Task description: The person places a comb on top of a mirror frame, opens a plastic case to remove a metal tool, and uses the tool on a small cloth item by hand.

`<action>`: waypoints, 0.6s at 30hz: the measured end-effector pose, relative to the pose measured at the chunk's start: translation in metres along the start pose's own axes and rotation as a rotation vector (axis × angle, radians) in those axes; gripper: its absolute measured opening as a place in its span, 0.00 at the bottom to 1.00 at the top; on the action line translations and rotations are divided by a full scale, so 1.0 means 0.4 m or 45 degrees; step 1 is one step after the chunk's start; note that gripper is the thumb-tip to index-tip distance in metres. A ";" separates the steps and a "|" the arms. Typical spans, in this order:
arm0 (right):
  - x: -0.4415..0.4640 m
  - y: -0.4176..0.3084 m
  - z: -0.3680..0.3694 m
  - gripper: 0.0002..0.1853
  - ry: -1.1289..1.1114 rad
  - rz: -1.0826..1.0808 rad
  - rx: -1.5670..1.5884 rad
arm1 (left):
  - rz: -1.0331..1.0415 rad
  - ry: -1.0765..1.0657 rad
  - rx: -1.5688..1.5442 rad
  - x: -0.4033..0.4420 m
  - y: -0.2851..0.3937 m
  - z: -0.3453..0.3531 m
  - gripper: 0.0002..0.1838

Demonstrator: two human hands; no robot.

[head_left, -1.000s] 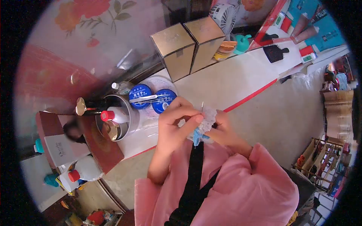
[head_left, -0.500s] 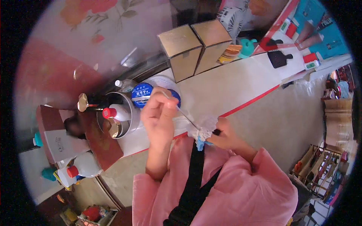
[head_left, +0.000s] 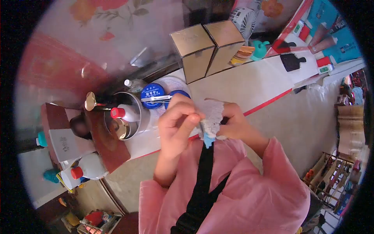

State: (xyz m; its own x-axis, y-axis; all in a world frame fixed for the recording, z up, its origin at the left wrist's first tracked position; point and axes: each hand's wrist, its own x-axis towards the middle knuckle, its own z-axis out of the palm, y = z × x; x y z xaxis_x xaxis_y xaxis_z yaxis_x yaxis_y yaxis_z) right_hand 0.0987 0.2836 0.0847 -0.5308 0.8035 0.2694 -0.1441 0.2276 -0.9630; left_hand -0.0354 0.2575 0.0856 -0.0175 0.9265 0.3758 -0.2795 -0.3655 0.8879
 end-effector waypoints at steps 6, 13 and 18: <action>0.002 0.012 0.011 0.08 -0.161 0.183 0.115 | 0.051 -0.084 0.114 -0.005 0.008 -0.017 0.03; 0.007 0.011 0.020 0.07 -0.119 0.065 -0.073 | -0.009 -0.022 0.075 -0.015 0.010 -0.014 0.03; 0.007 0.009 0.015 0.07 -0.085 -0.159 -0.256 | 0.061 -0.030 0.269 -0.018 0.006 -0.016 0.04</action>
State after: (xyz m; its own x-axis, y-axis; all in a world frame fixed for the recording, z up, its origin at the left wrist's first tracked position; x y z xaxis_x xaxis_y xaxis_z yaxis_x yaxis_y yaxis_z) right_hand 0.0917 0.2831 0.0819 -0.5746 0.7256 0.3787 -0.0464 0.4330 -0.9002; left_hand -0.0422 0.2505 0.0835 -0.0024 0.9062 0.4228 -0.0712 -0.4219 0.9038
